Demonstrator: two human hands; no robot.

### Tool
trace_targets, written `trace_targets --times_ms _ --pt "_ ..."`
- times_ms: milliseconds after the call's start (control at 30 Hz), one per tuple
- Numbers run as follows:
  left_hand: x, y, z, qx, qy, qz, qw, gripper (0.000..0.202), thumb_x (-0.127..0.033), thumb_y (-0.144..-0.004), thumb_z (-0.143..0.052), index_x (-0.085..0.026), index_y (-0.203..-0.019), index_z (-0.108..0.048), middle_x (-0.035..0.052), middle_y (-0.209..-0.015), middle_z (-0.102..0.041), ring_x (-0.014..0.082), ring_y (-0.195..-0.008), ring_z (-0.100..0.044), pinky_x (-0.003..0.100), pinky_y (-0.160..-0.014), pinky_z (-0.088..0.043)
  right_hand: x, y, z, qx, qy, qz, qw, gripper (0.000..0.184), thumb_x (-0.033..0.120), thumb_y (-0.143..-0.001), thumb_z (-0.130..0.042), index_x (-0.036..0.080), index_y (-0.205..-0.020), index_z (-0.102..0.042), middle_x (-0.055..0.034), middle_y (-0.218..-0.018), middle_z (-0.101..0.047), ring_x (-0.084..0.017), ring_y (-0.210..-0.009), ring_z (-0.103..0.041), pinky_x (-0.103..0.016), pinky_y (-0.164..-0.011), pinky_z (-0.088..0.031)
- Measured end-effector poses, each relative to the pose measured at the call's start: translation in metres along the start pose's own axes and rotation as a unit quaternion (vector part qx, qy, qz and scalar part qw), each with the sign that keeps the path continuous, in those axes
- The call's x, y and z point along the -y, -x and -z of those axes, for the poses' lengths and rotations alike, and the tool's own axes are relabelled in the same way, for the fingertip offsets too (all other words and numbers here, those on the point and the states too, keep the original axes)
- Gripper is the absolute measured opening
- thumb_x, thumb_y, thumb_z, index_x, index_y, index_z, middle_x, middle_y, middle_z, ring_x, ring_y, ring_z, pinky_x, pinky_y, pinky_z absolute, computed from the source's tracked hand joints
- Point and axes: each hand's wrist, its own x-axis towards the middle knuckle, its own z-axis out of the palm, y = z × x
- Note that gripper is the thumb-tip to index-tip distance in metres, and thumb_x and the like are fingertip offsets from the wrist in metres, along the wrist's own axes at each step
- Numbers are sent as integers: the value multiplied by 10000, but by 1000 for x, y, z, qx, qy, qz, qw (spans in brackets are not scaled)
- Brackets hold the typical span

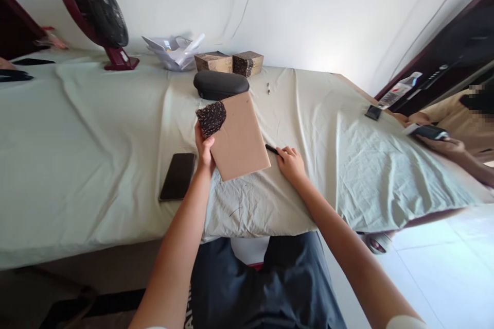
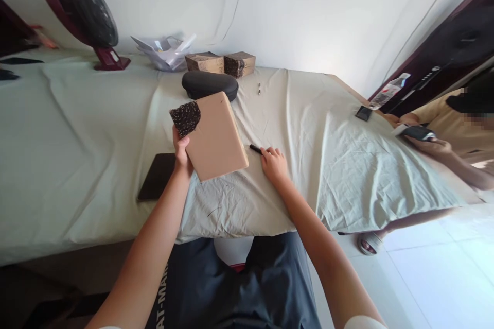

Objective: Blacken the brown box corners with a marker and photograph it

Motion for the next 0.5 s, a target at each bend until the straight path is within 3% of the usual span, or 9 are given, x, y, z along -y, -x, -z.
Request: trace_targets --times_ms 100,167,267,500 --pt "5 -2 5 -4 8 -13 1000 734 -518 -778 -751 -250 -1434 -558 110 -1403 -681 363 -1281 -672 491 -1073 -560 7 -10 1 24 -10 9 1000 496 364 -1083 -543 226 -1550 -635 -170 -1353 -720 -360 -1223 -633 -481 -1040 -522" --pt "8 -3 7 -10 -3 -10 1000 743 -548 -782 -732 -257 -1442 -553 111 -1418 -677 363 -1303 -667 499 -1095 -559 13 -20 -2 32 -21 -13 999 422 396 -1089 -543 230 -1450 -688 -162 -1318 -707 -339 -1181 -649 -452 -1007 -531" --pt "8 -5 8 -17 -18 6 1000 789 -580 -783 -708 -245 -1473 -524 124 -1436 -672 365 -1295 -671 506 -1080 -573 20 -36 -11 37 -25 -40 998 315 331 -1105 -506 191 -1281 -726 -167 -1275 -697 -310 -1160 -663 -414 -990 -532" --pt "11 -6 11 -7 5 20 1000 793 -568 -785 -714 -277 -1492 -503 107 -1485 -652 338 -1299 -669 471 -1035 -586 25 -43 -23 63 -52 -37 996 330 230 -1083 -493 82 -1309 -681 -244 -1355 -632 -347 -1264 -630 -472 -1115 -488"
